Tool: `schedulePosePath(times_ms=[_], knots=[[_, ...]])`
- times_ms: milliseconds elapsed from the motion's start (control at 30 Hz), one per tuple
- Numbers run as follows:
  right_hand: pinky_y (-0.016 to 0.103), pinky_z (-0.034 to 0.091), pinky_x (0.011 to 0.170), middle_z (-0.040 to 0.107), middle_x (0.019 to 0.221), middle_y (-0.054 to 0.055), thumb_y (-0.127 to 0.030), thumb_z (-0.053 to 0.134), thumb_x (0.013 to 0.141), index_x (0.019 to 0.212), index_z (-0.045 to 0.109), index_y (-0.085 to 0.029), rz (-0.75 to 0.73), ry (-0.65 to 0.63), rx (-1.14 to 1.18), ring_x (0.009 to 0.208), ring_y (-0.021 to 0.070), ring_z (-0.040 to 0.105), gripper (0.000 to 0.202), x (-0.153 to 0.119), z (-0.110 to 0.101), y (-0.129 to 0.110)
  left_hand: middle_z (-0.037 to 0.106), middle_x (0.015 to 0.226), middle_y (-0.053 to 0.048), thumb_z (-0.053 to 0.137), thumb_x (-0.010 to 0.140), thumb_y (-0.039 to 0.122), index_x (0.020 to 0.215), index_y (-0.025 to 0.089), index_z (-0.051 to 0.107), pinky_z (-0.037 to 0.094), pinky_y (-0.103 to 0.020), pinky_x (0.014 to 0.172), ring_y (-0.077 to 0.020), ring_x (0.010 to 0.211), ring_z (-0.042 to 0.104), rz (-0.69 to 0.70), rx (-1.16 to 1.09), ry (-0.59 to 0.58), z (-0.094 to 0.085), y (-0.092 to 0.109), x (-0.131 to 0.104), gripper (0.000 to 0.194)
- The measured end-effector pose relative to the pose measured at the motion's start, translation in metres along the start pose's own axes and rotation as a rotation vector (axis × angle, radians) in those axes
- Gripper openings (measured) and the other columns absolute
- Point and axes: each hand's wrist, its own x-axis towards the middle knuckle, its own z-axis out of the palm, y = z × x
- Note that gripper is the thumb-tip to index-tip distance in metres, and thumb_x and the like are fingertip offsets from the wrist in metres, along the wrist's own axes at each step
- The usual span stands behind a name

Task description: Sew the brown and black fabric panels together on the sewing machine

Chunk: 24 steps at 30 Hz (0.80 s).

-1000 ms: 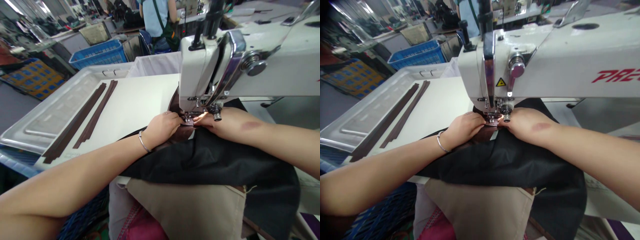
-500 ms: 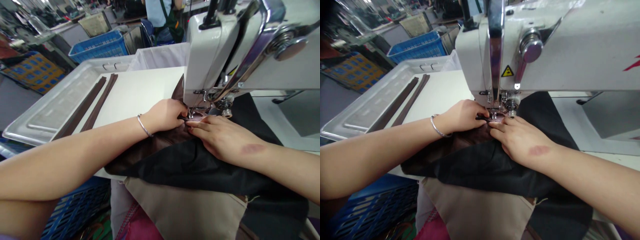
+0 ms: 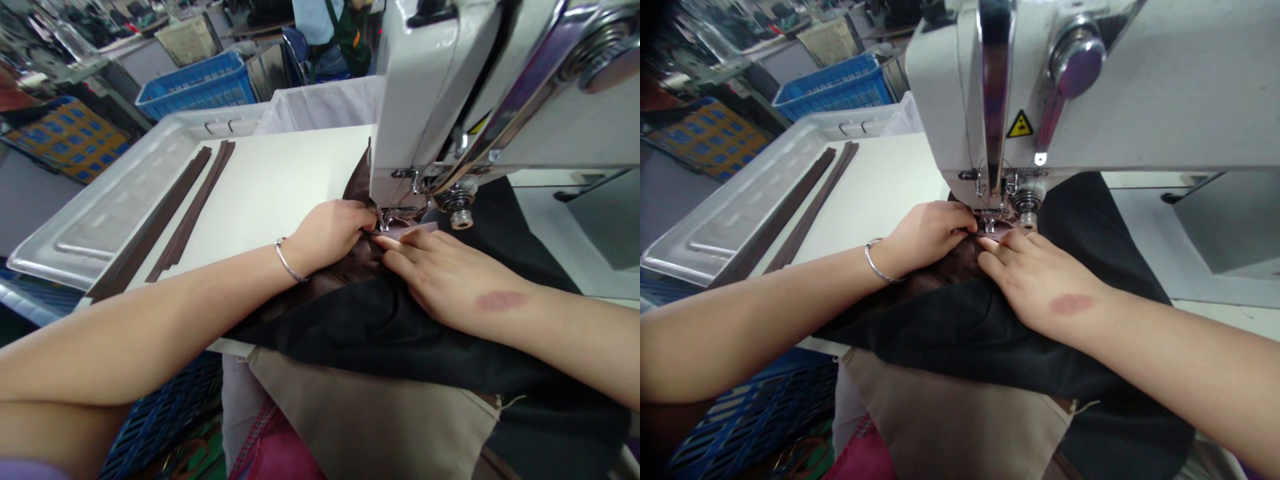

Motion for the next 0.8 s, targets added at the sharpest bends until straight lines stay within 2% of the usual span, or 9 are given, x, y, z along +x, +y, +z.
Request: schedulePosePath(times_ms=[100,200,300,367,433,500,600,800], knots=[[0.046,0.044,0.09,0.057,0.128,0.013,-0.013,0.045,0.083,0.11,0.059,-0.012,0.016,0.012,0.039,0.105,0.0311,0.052,0.03,0.0,-0.004,0.001,0.066,0.098,-0.005,0.046,0.092,0.019,0.097,0.018,0.067,0.046,-0.029,0.077,-0.0179,0.092,0.061,0.107,0.048,-0.057,-0.004,0.003,-0.008,0.022],[0.041,0.043,0.096,0.06,0.121,0.011,-0.015,0.047,0.083,0.104,0.063,-0.013,0.05,0.093,0.114,0.111,0.0276,0.052,0.026,-0.004,-0.004,0.008,0.065,0.105,-0.008,0.043,0.096,0.021,0.105,0.016,0.065,0.045,-0.033,0.076,-0.0201,0.094,0.06,0.18,0.15,-0.1,-0.008,0.009,-0.015,0.024],[0.041,0.04,0.1,0.057,0.127,0.014,-0.016,0.048,0.084,0.116,0.06,-0.01,0.11,0.161,0.09,0.118,0.0274,0.049,0.034,-0.011,0.004,0.017,0.063,0.115,-0.009,0.042,0.097,0.02,0.114,0.014,0.06,0.044,-0.035,0.08,-0.0208,0.1,0.058,0.182,0.188,-0.095,-0.006,0.014,-0.021,0.026],[0.045,0.04,0.099,0.055,0.129,0.015,-0.017,0.048,0.085,0.127,0.053,-0.009,0.136,0.134,0.054,0.119,0.0294,0.048,0.043,-0.015,0.009,0.021,0.06,0.123,-0.009,0.041,0.097,0.021,0.119,0.015,0.057,0.045,-0.034,0.082,-0.0196,0.102,0.056,0.176,0.166,-0.079,-0.003,0.017,-0.023,0.028],[0.048,0.041,0.096,0.056,0.128,0.013,-0.018,0.048,0.086,0.13,0.051,-0.011,0.152,0.094,0.034,0.118,0.0307,0.049,0.044,-0.017,0.011,0.023,0.058,0.126,-0.008,0.041,0.097,0.021,0.121,0.016,0.056,0.045,-0.033,0.082,-0.0187,0.101,0.055,0.167,0.142,-0.071,-0.001,0.019,-0.023,0.028],[0.048,0.042,0.095,0.059,0.125,0.012,-0.018,0.048,0.087,0.125,0.056,-0.014,0.158,0.095,0.037,0.115,0.0302,0.051,0.039,-0.014,0.01,0.026,0.059,0.124,-0.008,0.041,0.097,0.022,0.12,0.016,0.056,0.045,-0.033,0.083,-0.0186,0.099,0.056,0.149,0.135,-0.073,0.0,0.021,-0.023,0.028],[0.045,0.042,0.096,0.062,0.119,0.011,-0.016,0.047,0.088,0.114,0.062,-0.016,0.166,0.17,0.042,0.111,0.029,0.053,0.03,-0.008,0.005,0.031,0.061,0.121,-0.008,0.043,0.097,0.023,0.118,0.016,0.057,0.045,-0.035,0.088,-0.02,0.105,0.054,0.126,0.122,-0.054,0.001,0.024,-0.024,0.027],[0.045,0.047,0.088,0.061,0.118,0.015,-0.019,0.046,0.092,0.109,0.065,-0.014,0.164,0.235,0.004,0.108,0.0315,0.055,0.026,0.0,0.002,0.043,0.06,0.12,-0.009,0.04,0.097,0.019,0.12,0.014,0.055,0.045,-0.034,0.095,-0.02,0.111,0.054,0.107,0.056,-0.05,0.006,0.025,-0.024,0.028]])
